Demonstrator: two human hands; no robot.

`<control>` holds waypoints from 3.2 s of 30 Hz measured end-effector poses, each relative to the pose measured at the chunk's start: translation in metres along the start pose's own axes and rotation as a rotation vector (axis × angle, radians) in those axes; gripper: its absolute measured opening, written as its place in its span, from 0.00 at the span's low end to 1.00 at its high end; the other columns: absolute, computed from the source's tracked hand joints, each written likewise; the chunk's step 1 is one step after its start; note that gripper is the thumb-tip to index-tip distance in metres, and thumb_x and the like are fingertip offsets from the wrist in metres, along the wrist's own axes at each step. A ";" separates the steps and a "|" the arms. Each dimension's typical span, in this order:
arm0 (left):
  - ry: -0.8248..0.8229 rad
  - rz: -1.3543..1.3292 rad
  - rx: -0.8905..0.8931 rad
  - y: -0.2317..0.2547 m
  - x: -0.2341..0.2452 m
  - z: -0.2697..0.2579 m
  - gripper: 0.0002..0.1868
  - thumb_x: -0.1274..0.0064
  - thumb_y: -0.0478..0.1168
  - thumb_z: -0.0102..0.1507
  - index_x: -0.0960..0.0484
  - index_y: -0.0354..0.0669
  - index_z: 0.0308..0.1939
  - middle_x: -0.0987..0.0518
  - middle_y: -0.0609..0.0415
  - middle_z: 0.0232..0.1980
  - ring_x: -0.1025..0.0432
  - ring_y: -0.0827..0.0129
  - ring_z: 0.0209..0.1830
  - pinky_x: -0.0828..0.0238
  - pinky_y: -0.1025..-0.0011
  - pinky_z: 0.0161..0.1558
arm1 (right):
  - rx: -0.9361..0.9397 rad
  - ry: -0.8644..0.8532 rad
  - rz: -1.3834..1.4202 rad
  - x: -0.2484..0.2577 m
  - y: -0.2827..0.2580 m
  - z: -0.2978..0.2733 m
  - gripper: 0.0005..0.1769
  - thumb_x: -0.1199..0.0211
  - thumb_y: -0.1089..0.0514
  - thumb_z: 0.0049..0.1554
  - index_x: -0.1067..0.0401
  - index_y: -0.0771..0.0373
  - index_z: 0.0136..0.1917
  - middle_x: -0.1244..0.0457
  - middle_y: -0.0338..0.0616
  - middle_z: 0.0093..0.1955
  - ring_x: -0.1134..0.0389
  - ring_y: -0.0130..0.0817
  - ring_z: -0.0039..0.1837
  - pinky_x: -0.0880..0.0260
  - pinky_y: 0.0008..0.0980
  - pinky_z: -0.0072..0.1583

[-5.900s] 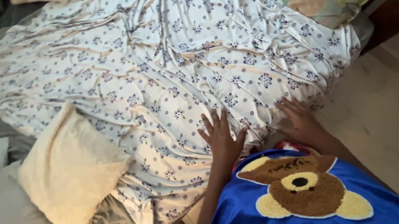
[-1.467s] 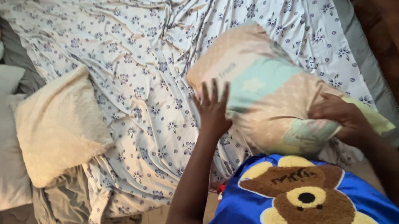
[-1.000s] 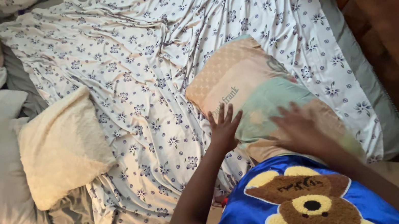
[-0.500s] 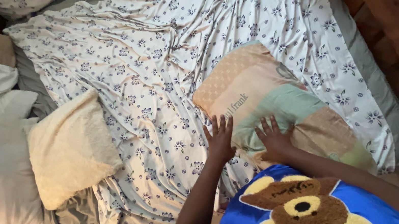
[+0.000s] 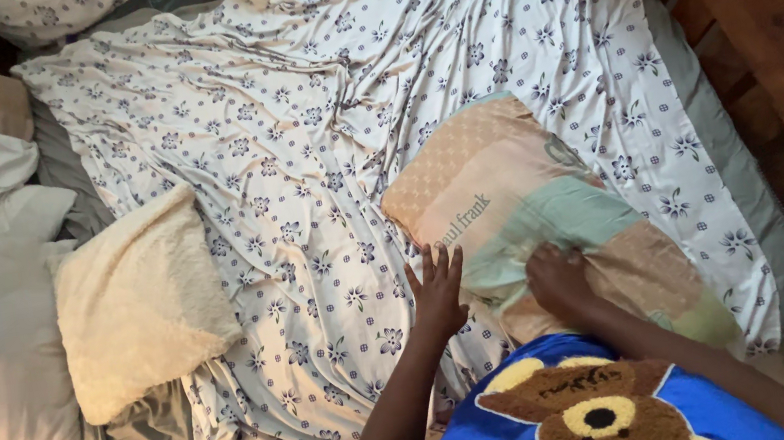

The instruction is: The person folds a cow-patterned blanket and places it on a pile. They then fold a black garment and add it to the pile. Finally, they fold several pillows and stack them on top of the other items.

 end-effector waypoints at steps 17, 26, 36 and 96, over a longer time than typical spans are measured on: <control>0.306 -0.132 -0.185 0.040 0.066 0.039 0.53 0.29 0.50 0.49 0.39 0.57 0.76 0.49 0.40 0.81 0.63 0.37 0.81 0.73 0.27 0.70 | 0.126 0.155 0.624 0.182 0.031 -0.055 0.11 0.44 0.53 0.58 0.29 0.63 0.43 0.34 0.49 0.45 0.33 0.47 0.52 0.34 0.42 0.57; 0.493 -0.077 -0.354 0.064 0.087 0.075 0.06 0.41 0.42 0.60 0.19 0.48 0.39 0.24 0.55 0.69 0.46 0.50 0.81 0.66 0.32 0.75 | 0.057 0.273 0.597 0.192 0.026 -0.069 0.08 0.42 0.56 0.55 0.32 0.63 0.44 0.37 0.51 0.44 0.35 0.51 0.51 0.35 0.45 0.56; 0.483 -0.299 -0.312 0.055 0.145 0.020 0.01 0.44 0.39 0.64 0.19 0.49 0.37 0.15 0.59 0.50 0.35 0.54 0.75 0.62 0.40 0.77 | 0.082 0.592 0.367 0.241 0.031 -0.050 0.03 0.43 0.64 0.55 0.33 0.64 0.45 0.37 0.54 0.47 0.36 0.56 0.55 0.36 0.50 0.61; 0.463 -0.307 -0.056 0.096 0.140 -0.103 0.13 0.41 0.36 0.47 0.16 0.46 0.37 0.19 0.48 0.33 0.24 0.50 0.37 0.32 0.53 0.42 | 0.116 -0.064 -0.050 0.206 -0.041 -0.076 0.31 0.28 0.55 0.43 0.27 0.47 0.62 0.34 0.35 0.64 0.38 0.39 0.72 0.54 0.67 0.73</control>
Point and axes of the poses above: each hand's wrist, its own z-axis towards the middle knuckle, its own x-axis out of the back of the hand, y = z × x, the point moved 9 cm from there along z, towards the middle knuckle
